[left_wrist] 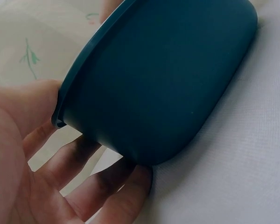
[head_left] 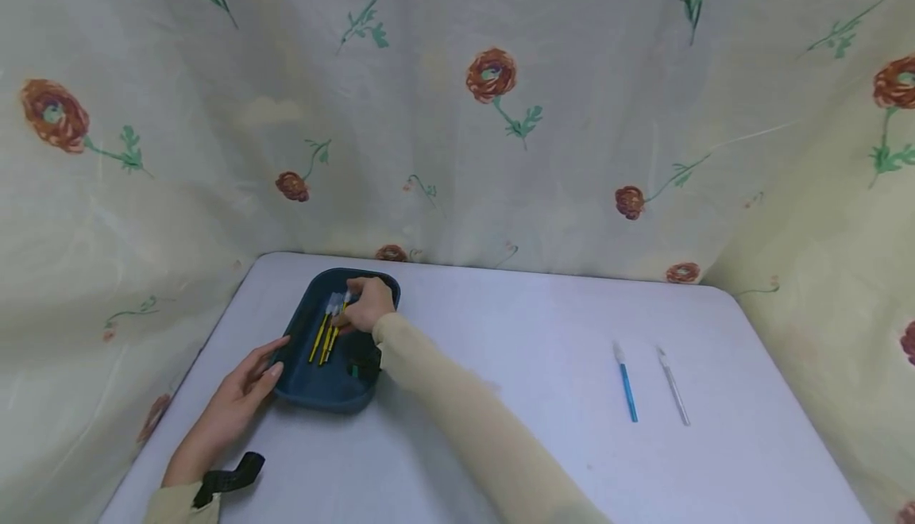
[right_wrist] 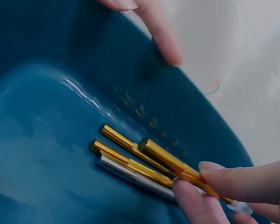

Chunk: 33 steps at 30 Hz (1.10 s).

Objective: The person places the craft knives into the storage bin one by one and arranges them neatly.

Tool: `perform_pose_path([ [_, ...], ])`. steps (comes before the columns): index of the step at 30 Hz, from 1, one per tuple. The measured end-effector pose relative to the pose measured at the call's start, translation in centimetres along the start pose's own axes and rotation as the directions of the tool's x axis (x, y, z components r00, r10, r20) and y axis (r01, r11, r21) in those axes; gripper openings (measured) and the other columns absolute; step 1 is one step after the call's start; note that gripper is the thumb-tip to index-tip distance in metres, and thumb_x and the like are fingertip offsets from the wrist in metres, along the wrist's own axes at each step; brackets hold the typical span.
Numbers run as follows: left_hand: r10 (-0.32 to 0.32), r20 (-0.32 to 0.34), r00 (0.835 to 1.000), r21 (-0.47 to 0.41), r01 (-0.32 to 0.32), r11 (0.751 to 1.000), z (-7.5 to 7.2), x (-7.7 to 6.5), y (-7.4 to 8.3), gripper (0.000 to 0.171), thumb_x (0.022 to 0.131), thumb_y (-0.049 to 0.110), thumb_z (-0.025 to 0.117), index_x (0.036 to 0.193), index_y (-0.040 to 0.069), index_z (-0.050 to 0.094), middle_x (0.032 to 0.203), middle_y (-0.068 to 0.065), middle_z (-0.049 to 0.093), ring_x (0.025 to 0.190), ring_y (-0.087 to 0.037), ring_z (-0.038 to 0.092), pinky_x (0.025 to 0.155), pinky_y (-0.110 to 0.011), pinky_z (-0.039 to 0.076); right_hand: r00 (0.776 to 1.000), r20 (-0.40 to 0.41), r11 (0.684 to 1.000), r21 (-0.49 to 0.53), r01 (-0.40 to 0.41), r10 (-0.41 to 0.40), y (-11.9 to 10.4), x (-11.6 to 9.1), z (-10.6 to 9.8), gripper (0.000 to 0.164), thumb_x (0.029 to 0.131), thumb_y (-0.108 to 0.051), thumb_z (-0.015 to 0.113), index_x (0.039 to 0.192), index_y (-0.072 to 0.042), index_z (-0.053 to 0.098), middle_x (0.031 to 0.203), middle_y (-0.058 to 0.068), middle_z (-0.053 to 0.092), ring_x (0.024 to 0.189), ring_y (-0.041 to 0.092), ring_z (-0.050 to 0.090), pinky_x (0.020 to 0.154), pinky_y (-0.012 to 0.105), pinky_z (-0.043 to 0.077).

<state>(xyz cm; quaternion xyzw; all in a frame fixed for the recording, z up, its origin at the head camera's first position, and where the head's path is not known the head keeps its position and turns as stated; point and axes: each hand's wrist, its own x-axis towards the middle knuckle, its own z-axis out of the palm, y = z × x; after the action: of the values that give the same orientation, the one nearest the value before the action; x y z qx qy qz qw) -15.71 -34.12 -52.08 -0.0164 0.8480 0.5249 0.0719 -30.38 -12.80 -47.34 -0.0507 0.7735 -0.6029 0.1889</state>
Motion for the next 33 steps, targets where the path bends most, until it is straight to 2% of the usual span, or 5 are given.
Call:
perform_pose_path([
  [4, 0.004, 0.003, 1.000, -0.010, -0.004, 1.000, 0.0, 0.1, 0.1, 0.067, 0.118, 0.047, 0.049, 0.173, 0.014, 0.029, 0.177, -0.029, 0.018, 0.156, -0.056, 0.032, 0.123, -0.071, 0.031, 1.000, -0.019, 0.999, 0.038, 0.004, -0.003, 0.5, 0.8, 0.7, 0.076, 0.086, 0.020, 0.083, 0.155, -0.001, 0.059, 0.153, 0.021, 0.059, 0.085, 0.039, 0.081, 0.074, 0.045, 0.069],
  [13, 0.007, 0.005, 1.000, -0.013, -0.007, 1.000, 0.0, 0.0, 0.0, 0.064, 0.119, 0.043, 0.048, 0.173, 0.015, 0.030, 0.176, -0.030, 0.023, 0.155, -0.056, 0.035, 0.123, -0.072, 0.033, 0.998, -0.056, 0.997, 0.076, -0.002, 0.006, 1.7, 2.1, 2.7, 0.075, 0.082, 0.021, 0.086, 0.150, -0.003, 0.065, 0.144, 0.018, 0.065, 0.079, 0.034, 0.081, 0.062, 0.035, 0.067],
  [20, -0.022, 0.013, 1.000, -0.009, 0.022, 1.000, 0.0, 0.0, 0.2, 0.064, 0.119, 0.045, 0.048, 0.173, 0.017, 0.030, 0.176, -0.030, 0.023, 0.155, -0.056, 0.035, 0.123, -0.072, 0.031, 0.998, -0.063, 0.998, 0.058, -0.021, 0.024, 1.4, 1.9, 3.3, 0.073, 0.081, 0.021, 0.087, 0.147, -0.001, 0.067, 0.139, 0.017, 0.066, 0.075, 0.031, 0.081, 0.062, 0.033, 0.067],
  [26, -0.013, 0.009, 1.000, -0.013, 0.013, 1.000, -0.1, -0.1, 0.3, 0.065, 0.118, 0.046, 0.048, 0.173, 0.017, 0.030, 0.176, -0.030, 0.024, 0.156, -0.055, 0.034, 0.124, -0.071, 0.032, 0.998, -0.059, 1.000, 0.021, -0.022, 0.024, 1.3, 2.3, 3.8, 0.072, 0.082, 0.019, 0.087, 0.148, 0.000, 0.066, 0.138, 0.019, 0.067, 0.074, 0.027, 0.080, 0.062, 0.033, 0.067],
  [33, -0.018, 0.007, 1.000, -0.034, 0.018, 0.999, -0.2, -0.2, 0.4, 0.061, 0.119, 0.040, 0.049, 0.173, 0.018, 0.030, 0.176, -0.029, 0.024, 0.156, -0.054, 0.033, 0.124, -0.070, 0.032, 0.999, -0.047, 1.000, 0.000, -0.011, 0.011, 1.4, 2.5, 4.3, 0.072, 0.081, 0.017, 0.089, 0.147, 0.001, 0.067, 0.130, 0.020, 0.069, 0.074, 0.024, 0.079, 0.063, 0.031, 0.067],
])
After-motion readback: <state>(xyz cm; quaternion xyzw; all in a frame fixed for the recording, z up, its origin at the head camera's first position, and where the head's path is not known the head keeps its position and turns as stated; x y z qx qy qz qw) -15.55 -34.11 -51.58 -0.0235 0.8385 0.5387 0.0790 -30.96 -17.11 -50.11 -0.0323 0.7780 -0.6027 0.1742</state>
